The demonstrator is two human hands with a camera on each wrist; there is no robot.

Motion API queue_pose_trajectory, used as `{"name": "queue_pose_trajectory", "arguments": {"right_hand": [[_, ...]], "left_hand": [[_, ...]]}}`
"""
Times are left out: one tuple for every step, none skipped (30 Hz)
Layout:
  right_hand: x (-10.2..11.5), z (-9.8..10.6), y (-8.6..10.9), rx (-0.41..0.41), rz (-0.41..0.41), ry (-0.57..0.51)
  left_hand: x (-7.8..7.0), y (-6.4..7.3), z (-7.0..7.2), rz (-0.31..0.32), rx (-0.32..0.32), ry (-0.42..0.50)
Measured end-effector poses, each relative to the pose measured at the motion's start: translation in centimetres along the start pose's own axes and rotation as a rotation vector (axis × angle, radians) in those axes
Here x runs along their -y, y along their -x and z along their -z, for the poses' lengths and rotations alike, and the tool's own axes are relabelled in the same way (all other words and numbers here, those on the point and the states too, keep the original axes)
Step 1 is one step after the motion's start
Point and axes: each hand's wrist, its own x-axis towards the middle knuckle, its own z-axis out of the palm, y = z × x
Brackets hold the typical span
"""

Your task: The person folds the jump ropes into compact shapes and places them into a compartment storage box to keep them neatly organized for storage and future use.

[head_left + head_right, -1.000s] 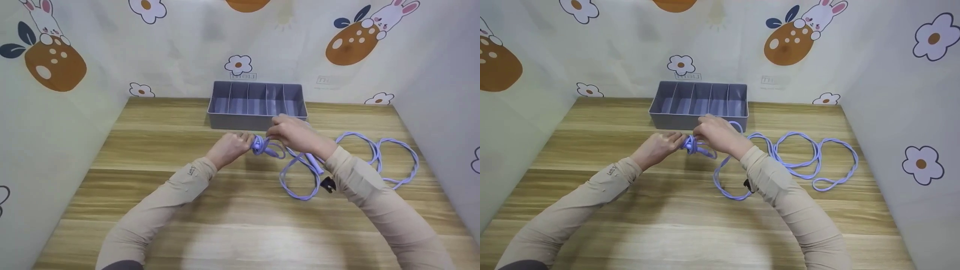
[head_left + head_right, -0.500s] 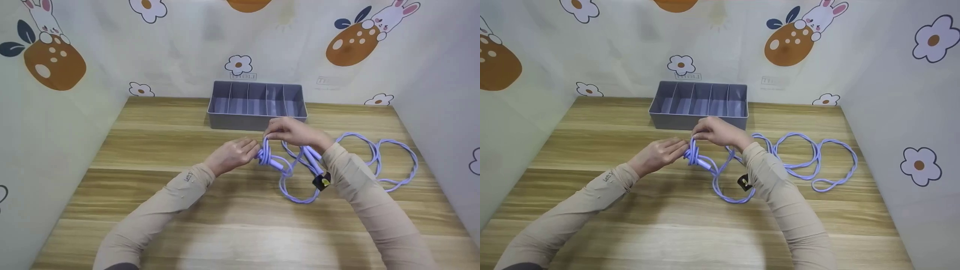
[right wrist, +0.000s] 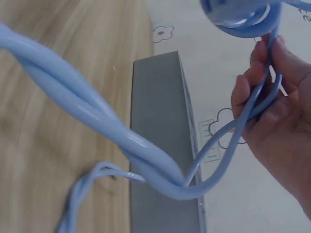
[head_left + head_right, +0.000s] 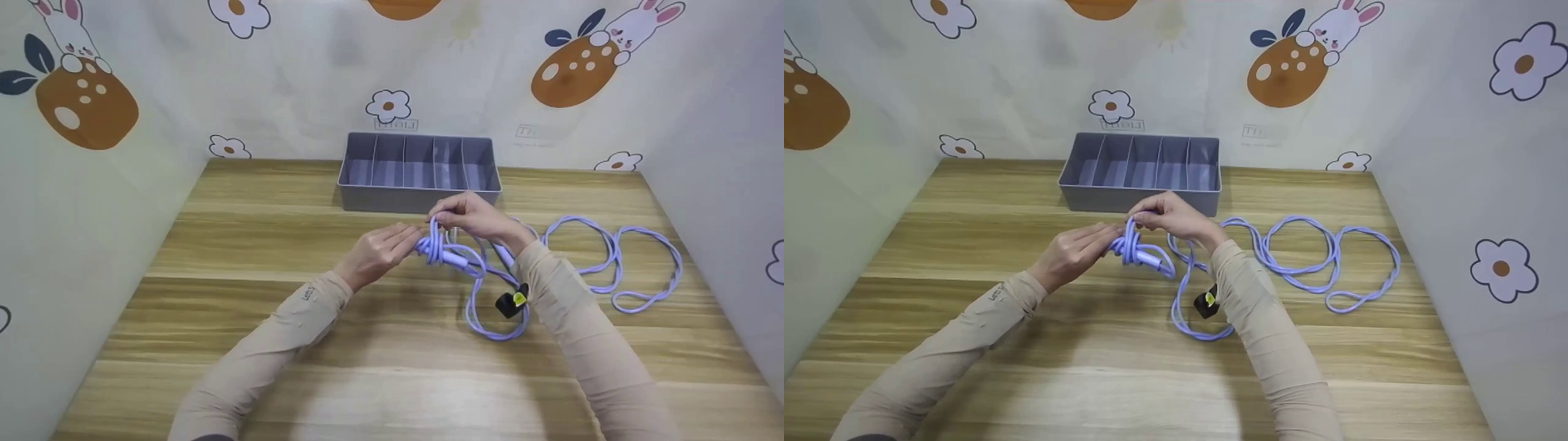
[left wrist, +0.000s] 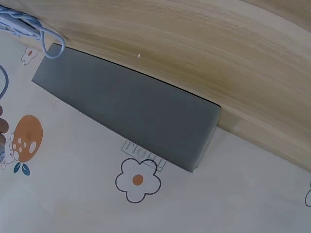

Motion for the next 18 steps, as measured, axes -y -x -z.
{"name": "queue_pose_trajectory", "arguments": {"right_hand": [[-0.3,-0.2,0.0,-0.030,-0.001,-0.061],[-0.7,-0.4,0.0,-0.061,0.000,-0.126],[-0.9,-0.6,0.1,-0.093,0.000,-0.182],[-2.2,-0.4,-0.3,-0.112,0.019,-0.242],[-2.3,-0.6,-0.2,-0.145,0.029,-0.281],[-2.7,-0.7,-0.3,-0.172,0.039,-0.317],[-2.4,-1.0,-0.2,-0.205,0.048,-0.342],[-2.1,-1.4,-0.1,-0.236,0.052,-0.365],[-1.8,-1.9,-0.1,-0.269,0.057,-0.387],[-1.4,-2.4,0.0,-0.298,0.063,-0.413],[-0.1,-3.1,0.4,-0.341,0.056,-0.425],[0.2,-3.5,0.5,-0.371,0.054,-0.441],[0.7,-4.0,0.7,-0.410,0.045,-0.450],[0.7,-4.3,0.8,-0.437,0.038,-0.460],[0.6,-4.5,0.8,-0.459,0.033,-0.464],[0.3,-4.7,0.8,-0.476,0.028,-0.460],[0.0,-4.9,0.8,-0.491,0.020,-0.459],[-0.1,-5.2,0.8,-0.502,0.017,-0.459]], "left_hand": [[-0.1,-0.1,0.0,0.014,-0.018,0.009],[-0.1,-0.2,-0.1,0.032,-0.039,0.020],[-0.2,-0.3,-0.2,0.054,-0.057,0.035],[-0.2,-0.5,-0.3,0.074,-0.074,0.045],[-0.3,-0.7,-0.4,0.092,-0.088,0.051],[-0.3,-0.9,-0.5,0.112,-0.101,0.057],[-0.4,-1.0,-0.5,0.131,-0.117,0.063],[-0.4,-1.2,-0.6,0.152,-0.132,0.070],[-0.4,-1.3,-0.7,0.168,-0.142,0.074],[-0.4,-1.4,-0.8,0.183,-0.152,0.071],[-0.5,-1.5,-0.9,0.195,-0.162,0.070],[-0.5,-1.6,-1.1,0.208,-0.171,0.071],[-0.5,-1.7,-1.2,0.224,-0.179,0.071],[-0.6,-1.8,-1.4,0.240,-0.184,0.067],[-0.6,-1.8,-1.5,0.254,-0.186,0.062],[-0.7,-1.8,-1.6,0.269,-0.188,0.059],[-0.7,-1.8,-1.7,0.281,-0.189,0.056],[-0.8,-1.8,-1.8,0.293,-0.190,0.057]]}}
